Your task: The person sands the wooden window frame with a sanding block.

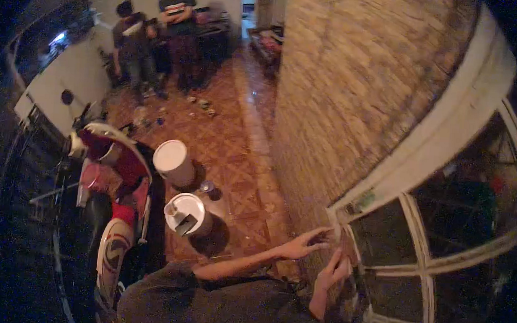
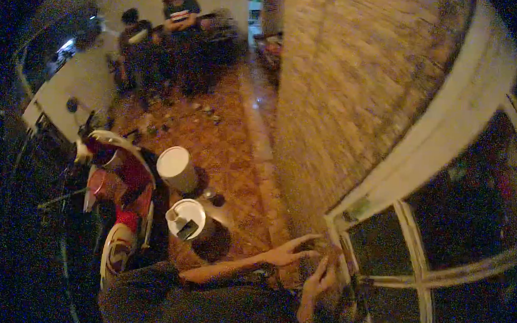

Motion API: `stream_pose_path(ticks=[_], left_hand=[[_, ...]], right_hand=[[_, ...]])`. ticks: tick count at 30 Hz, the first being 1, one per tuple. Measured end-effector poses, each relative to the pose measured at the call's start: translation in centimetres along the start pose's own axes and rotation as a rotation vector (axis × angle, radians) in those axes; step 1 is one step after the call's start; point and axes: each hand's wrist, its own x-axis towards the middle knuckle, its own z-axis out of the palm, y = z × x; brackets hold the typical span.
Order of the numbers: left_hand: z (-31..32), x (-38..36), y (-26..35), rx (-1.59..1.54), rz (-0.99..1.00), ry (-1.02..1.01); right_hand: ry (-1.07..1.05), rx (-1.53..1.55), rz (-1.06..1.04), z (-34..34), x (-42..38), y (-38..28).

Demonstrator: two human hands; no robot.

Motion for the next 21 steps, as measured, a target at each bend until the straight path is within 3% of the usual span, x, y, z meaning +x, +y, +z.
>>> stream_pose_path(ticks=[1, 4, 8, 11, 13, 17, 21], left_hand=[[-0.7, -0.8, -0.3, -0.079, -0.039, 0.002], [-2.5, -2.8, -1.9, -0.194, -0.076, 0.07], [-5.0, -5.1, -0.3, -0.284, -0.137, 0.262], [-4.9, -6.0, 1.4, -0.256, -0.161, 0.386], [-4.6, -6.4, 1.4, -0.17, -0.166, 0.437], [-2.5, -6.6, 0.3, -0.237, -0.169, 0.384], [0.0, -5.7, 1.4, -0.404, -0.195, 0.311]], right_hand=[[-0.095, 0.21, 0.155, 1.8, -0.4, -0.4], [-0.183, 0.33, 0.262, 4.9, -1.2, -1.0], [-0.29, 0.231, 0.191, 8.0, -1.4, 0.0], [-0.316, 0.428, 0.16, 8.9, -2.2, 0.8], [-0.372, 0.613, 0.328, 8.1, -2.8, -2.0], [-0.323, 0.327, 0.433, 7.2, -4.0, 3.1], [-0.32, 0.343, 0.314, 3.4, -2.7, 4.3]])
